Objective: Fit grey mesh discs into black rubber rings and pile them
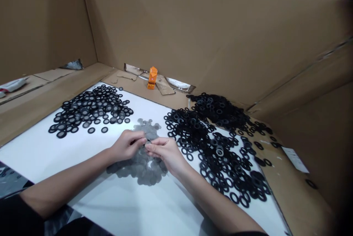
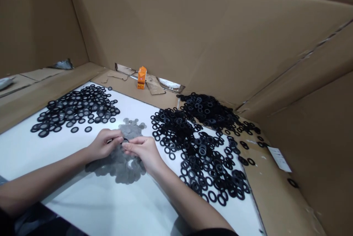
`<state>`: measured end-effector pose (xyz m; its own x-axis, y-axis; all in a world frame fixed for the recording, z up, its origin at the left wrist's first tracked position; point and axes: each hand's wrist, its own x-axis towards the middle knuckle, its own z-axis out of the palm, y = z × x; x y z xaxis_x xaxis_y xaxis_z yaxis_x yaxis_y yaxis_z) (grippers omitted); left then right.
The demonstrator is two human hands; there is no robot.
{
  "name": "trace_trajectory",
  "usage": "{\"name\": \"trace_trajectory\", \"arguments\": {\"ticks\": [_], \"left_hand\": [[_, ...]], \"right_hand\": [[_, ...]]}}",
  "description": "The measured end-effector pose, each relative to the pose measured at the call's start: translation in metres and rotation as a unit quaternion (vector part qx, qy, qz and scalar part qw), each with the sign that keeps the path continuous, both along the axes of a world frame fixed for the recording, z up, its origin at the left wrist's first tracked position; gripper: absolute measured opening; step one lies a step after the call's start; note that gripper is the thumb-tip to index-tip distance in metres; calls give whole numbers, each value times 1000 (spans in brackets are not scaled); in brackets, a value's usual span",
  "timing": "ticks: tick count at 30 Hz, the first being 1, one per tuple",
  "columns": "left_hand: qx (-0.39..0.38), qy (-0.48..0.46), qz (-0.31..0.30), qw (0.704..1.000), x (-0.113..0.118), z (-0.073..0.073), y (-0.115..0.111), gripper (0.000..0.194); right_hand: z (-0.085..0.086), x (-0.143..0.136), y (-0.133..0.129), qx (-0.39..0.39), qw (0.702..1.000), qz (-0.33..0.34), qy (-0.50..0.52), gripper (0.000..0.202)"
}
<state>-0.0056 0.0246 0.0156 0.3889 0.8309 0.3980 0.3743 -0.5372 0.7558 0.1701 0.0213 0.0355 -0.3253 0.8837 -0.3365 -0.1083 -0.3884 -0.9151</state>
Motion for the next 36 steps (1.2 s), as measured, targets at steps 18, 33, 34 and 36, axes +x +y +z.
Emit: {"name": "trace_trajectory", "arguments": {"ticks": [18,33,34,36], "left_hand": [[48,118,-28,991,0,-2,4,17],[-234,-306,-2,923,31,-9,-21,25],[-224,-282,-8,933,29,-9,-20,26],[-190,-219,-17,957,22,-9,-15,29]], "right_hand": [[17,14,6,292,921,78,-247,5],[5,-16,-13,100,987,-96,86,21],[6,-16,-13,101,987,-89,91,21],[8,-16,-13,109,988,-73,82,22]]}}
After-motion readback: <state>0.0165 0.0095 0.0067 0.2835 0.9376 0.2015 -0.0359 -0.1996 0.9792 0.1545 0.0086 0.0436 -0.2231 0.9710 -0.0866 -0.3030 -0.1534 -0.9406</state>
